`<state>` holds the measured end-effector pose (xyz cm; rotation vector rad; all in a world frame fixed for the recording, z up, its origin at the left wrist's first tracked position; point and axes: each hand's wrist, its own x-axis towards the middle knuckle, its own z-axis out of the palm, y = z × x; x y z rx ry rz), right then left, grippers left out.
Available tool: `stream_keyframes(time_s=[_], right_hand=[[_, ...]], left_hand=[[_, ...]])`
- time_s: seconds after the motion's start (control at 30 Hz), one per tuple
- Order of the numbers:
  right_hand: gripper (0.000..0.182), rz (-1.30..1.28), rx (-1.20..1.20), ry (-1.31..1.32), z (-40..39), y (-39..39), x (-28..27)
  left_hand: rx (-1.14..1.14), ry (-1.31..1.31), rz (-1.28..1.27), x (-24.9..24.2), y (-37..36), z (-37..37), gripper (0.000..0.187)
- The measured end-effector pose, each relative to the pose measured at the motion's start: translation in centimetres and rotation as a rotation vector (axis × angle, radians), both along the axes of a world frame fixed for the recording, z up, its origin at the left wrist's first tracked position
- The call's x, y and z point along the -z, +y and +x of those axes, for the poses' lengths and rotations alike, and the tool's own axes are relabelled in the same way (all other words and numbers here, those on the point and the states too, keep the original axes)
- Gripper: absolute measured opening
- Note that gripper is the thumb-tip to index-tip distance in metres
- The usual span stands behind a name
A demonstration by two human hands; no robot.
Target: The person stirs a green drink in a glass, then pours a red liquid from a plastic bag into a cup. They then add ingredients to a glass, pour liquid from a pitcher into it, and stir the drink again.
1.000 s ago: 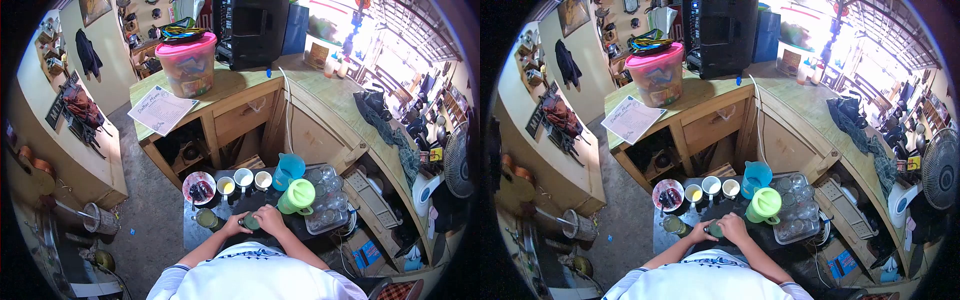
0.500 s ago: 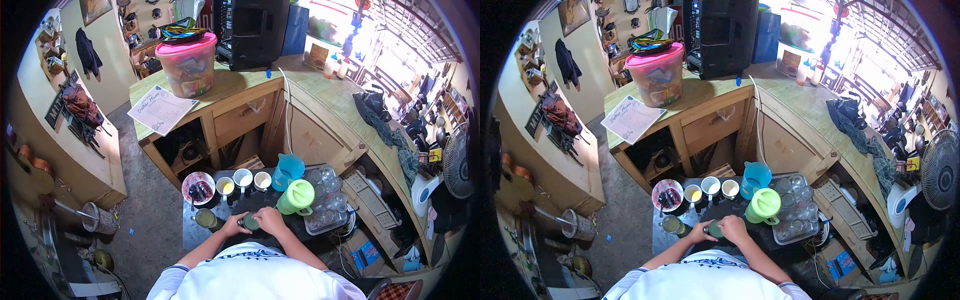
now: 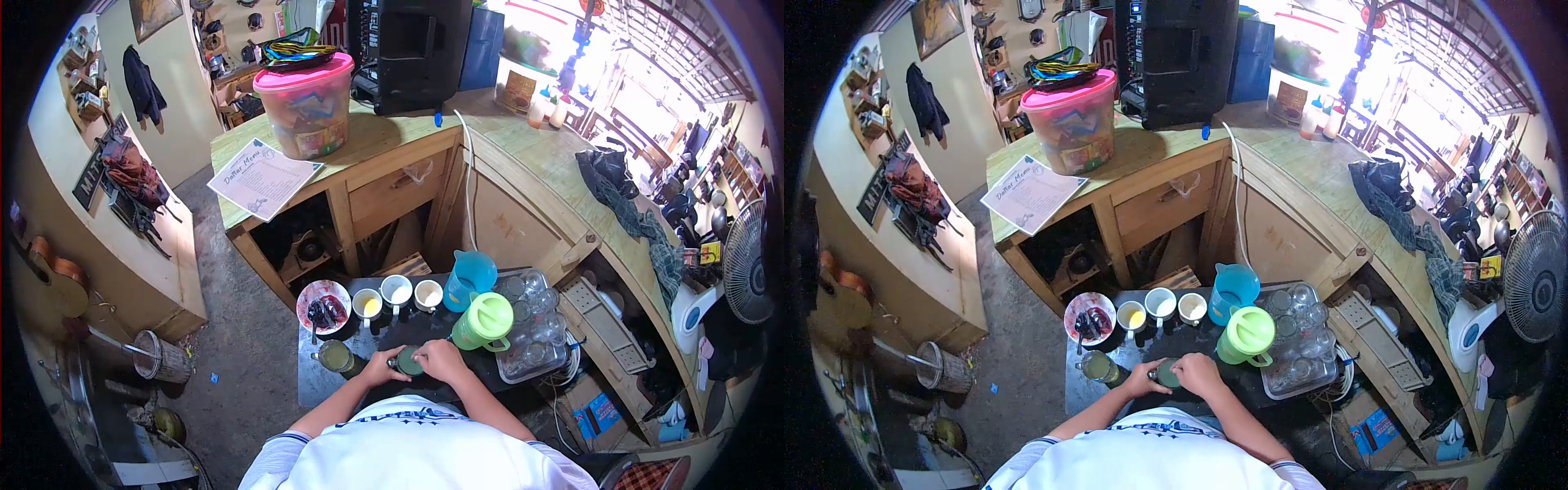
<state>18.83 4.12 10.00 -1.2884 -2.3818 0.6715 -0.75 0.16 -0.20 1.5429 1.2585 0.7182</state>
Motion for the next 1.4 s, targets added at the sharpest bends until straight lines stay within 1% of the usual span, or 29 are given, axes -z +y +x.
stream_keyframes(time_s=[0.07, 0.1, 0.17, 0.2, 0.27, 0.3, 0.37, 0.4, 0.47, 0.5, 0.57, 0.6, 0.67, 0.7, 0.77, 0.8, 0.87, 0.9, 0.97, 1.0, 1.07, 1.1, 1.17, 1.2, 1.27, 1.3, 1.37, 1.4], right_hand=[[0.011, -0.089, -0.053, 0.19, -0.1, 0.2, 0.0], [0.011, -0.088, -0.052, 0.19, -0.1, 0.1, -0.2], [0.011, 0.074, -0.001, 0.073, -0.2, -0.1, -0.7], [0.011, 0.074, -0.002, 0.072, -0.1, 0.1, -0.5], [0.011, -0.1, -0.081, 0.074, 0.2, 0.3, 0.0], [0.011, -0.101, -0.08, 0.074, 0.1, 0.2, -0.2], [0.011, 0.066, -0.002, 0.114, -0.2, 0.1, -0.8], [0.011, 0.066, -0.002, 0.113, -0.1, 0.1, -0.5], [0.011, -0.14, -0.032, 0.027, 0.2, 0.2, 0.2], [0.011, -0.14, -0.033, 0.028, 0.0, 0.1, -0.1], [0.011, 0.067, -0.006, 0.187, -0.3, 0.1, -0.8], [0.011, 0.067, -0.005, 0.187, -0.2, 0.0, -0.6], [0.011, -0.066, 0.008, 0.026, 0.1, -0.1, -0.2], [0.011, -0.067, 0.007, 0.026, 0.1, 0.0, -0.2], [0.011, 0.015, -0.019, 0.181, -0.1, 0.3, -0.5], [0.011, 0.017, -0.019, 0.182, -0.1, 0.2, -0.4], [0.011, -0.045, 0.03, 0.064, 0.0, -0.1, -0.2], [0.011, -0.046, 0.029, 0.063, 0.1, 0.2, -0.3], [0.011, -0.015, -0.056, 0.221, 0.0, 0.7, -0.5], [0.011, -0.013, -0.054, 0.223, 0.0, 0.6, -0.6], [0.011, 0.076, -0.006, 0.104, -0.1, 0.1, -0.9], [0.011, 0.077, -0.007, 0.103, 0.0, 0.1, -0.6], [0.011, -0.059, -0.117, 0.15, 0.2, 0.4, 0.0], [0.011, -0.059, -0.118, 0.15, 0.0, 0.3, -0.5], [0.011, 0.063, -0.002, 0.158, -0.2, 0.1, -1.5], [0.011, 0.063, -0.002, 0.156, -0.1, 0.2, -1.2], [0.011, -0.133, -0.036, 0.067, 0.2, 0.2, -0.4], [0.011, -0.134, -0.035, 0.067, 0.1, 0.3, -0.4]], left_hand=[[-0.001, -0.016, 0.022, -0.3, 0.0, 0.0, 0.09], [0.0, -0.015, 0.023, -0.1, 0.0, 0.0, 0.09], [-0.005, 0.003, -0.002, 0.2, 0.0, 0.0, 0.089], [-0.006, 0.001, -0.003, 0.0, 0.0, 0.1, 0.089], [-0.002, -0.034, 0.041, -0.2, -0.1, 0.1, 0.089], [-0.001, -0.034, 0.04, -0.3, -0.1, 0.1, 0.089], [0.001, -0.026, 0.029, -0.5, 0.0, 0.1, 0.089], [0.0, -0.026, 0.028, -0.6, 0.0, 0.1, 0.089], [0.002, -0.017, 0.008, -0.8, 0.0, 0.2, 0.089], [0.002, -0.016, 0.008, -0.3, -0.1, 0.1, 0.089], [-0.012, -0.014, 0.054, 0.6, 0.0, 0.1, 0.089], [-0.011, -0.015, 0.054, 0.5, 0.0, 0.1, 0.089], [-0.006, -0.034, 0.027, 0.2, 0.0, 0.2, 0.089], [-0.006, -0.034, 0.027, 0.2, -0.1, 0.2, 0.089], [-0.008, -0.02, 0.051, 0.1, 0.0, 0.2, 0.089], [-0.008, -0.019, 0.053, 0.0, 0.0, 0.2, 0.089], [-0.007, -0.03, 0.052, 0.0, 0.0, 0.2, 0.088], [-0.008, -0.031, 0.051, -0.3, 0.0, 0.3, 0.088], [-0.001, -0.008, 0.031, -0.9, -0.1, 0.3, 0.089], [0.001, -0.007, 0.033, -0.6, 0.0, 0.2, 0.089], [-0.007, -0.023, 0.027, -0.1, 0.0, 0.2, 0.088], [-0.007, -0.024, 0.028, -0.2, 0.0, 0.3, 0.088], [-0.007, 0.005, 0.052, -0.3, -0.1, 0.3, 0.088], [-0.008, 0.006, 0.052, -0.2, -0.1, 0.3, 0.088], [-0.012, -0.002, 0.038, 0.1, 0.0, 0.3, 0.088], [-0.012, -0.003, 0.037, 0.0, 0.0, 0.3, 0.088], [-0.014, -0.024, 0.018, -0.2, -0.1, 0.3, 0.088], [-0.013, -0.024, 0.017, -0.5, -0.1, 0.4, 0.088]])
